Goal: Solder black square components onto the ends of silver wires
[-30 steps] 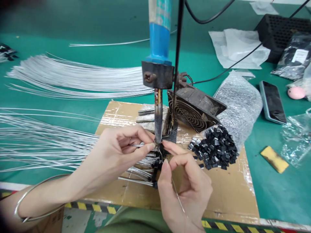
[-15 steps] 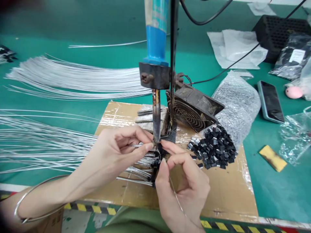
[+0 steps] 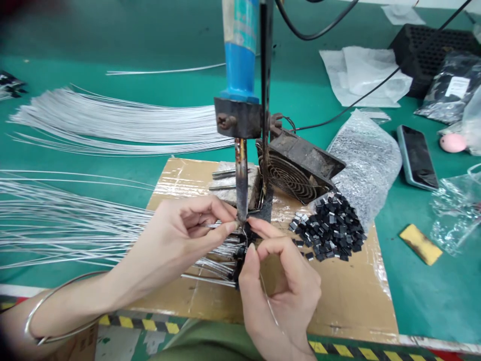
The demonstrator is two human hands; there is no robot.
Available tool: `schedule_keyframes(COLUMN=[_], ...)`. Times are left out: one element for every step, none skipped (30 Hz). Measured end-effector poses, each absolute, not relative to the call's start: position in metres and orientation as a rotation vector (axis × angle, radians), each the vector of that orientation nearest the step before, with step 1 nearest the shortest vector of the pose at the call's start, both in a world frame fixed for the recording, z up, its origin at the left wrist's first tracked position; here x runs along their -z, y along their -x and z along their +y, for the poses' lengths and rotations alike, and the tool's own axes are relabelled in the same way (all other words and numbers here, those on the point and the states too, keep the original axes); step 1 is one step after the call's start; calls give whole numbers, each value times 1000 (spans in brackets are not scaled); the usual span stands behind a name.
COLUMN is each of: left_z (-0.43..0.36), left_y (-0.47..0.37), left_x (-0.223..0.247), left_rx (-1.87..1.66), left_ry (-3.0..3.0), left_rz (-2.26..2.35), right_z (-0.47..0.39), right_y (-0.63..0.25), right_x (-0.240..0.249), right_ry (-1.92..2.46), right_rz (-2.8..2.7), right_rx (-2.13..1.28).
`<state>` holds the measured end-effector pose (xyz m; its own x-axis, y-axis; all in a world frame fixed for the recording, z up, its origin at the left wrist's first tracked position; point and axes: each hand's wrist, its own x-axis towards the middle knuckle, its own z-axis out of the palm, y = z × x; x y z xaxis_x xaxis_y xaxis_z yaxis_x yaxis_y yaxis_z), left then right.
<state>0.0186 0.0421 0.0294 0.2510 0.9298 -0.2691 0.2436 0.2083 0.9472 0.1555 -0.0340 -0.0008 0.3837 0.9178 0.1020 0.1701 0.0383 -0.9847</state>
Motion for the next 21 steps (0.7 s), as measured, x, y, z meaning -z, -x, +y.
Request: schedule_keyframes(left_z=[42,41,41,41,41,41,41,41,41,41,41,41,41,40,40,40,40,39,39,39,39], left_y=[-19,-18,-18,-18,-18,-18,-18,-18,-18,-18,-18,-18,-18,-18,-18,-18,-19,-19,-19,-19,-19], left_x=[-29,-29,-30,-30,-30,-31,-31,-32,-32,-32,-33,-33,-33,-33,-33,-33,-33,-34,-33,-33,-33], left_rx=[-709,-707,-703,-699,-697,-693,-689,-683,-678,-672,-666,-663,-662,-662,-663,-668,-674,-680,-685,-688,-691], left_ry=[-1299,-1304,-1308,-1311,-1314,-1317,-1320,-1322,-1322,-1320,-1318,-1317,-1316,-1314,-1312,-1312,-1312,-1314,-1317,-1320,-1323], left_rz=[1254,1258,1262,1265,1265,1264,1266,1269,1275,1283,1291,1296,1299,1299,1299,1296,1295,1294,1294,1295,1296], right_z=[-34,-35,-35,-36,-36,-37,-37,-37,-37,-37,-37,-36,-36,-36,-36,-36,-36,-36,-37,-37,-37], right_y=[-156,-156,-156,-156,-156,-155,-155,-154,-154,-154,-154,-154,-154,-154,-154,-154,-154,-154,-154,-154,-154], right_x=[1,2,3,3,3,3,3,3,3,3,3,3,3,4,4,4,4,4,4,4,4], right_ry=[1436,1440,1444,1447,1450,1453,1455,1458,1460,1460,1457,1450,1444,1440,1439,1442,1448,1454,1460,1463,1464], right_rz=[-1073,-1094,-1110,-1121,-1128,-1133,-1138,-1144,-1152,-1162,-1172,-1181,-1188,-1193,-1196,-1198,-1200,-1202,-1203,-1203,-1204], right_rx=[-765,-753,-742,-730,-717,-704,-689,-676,-664,-653,-645,-637,-628,-620,-615,-612,-613,-616,-619,-621,-620])
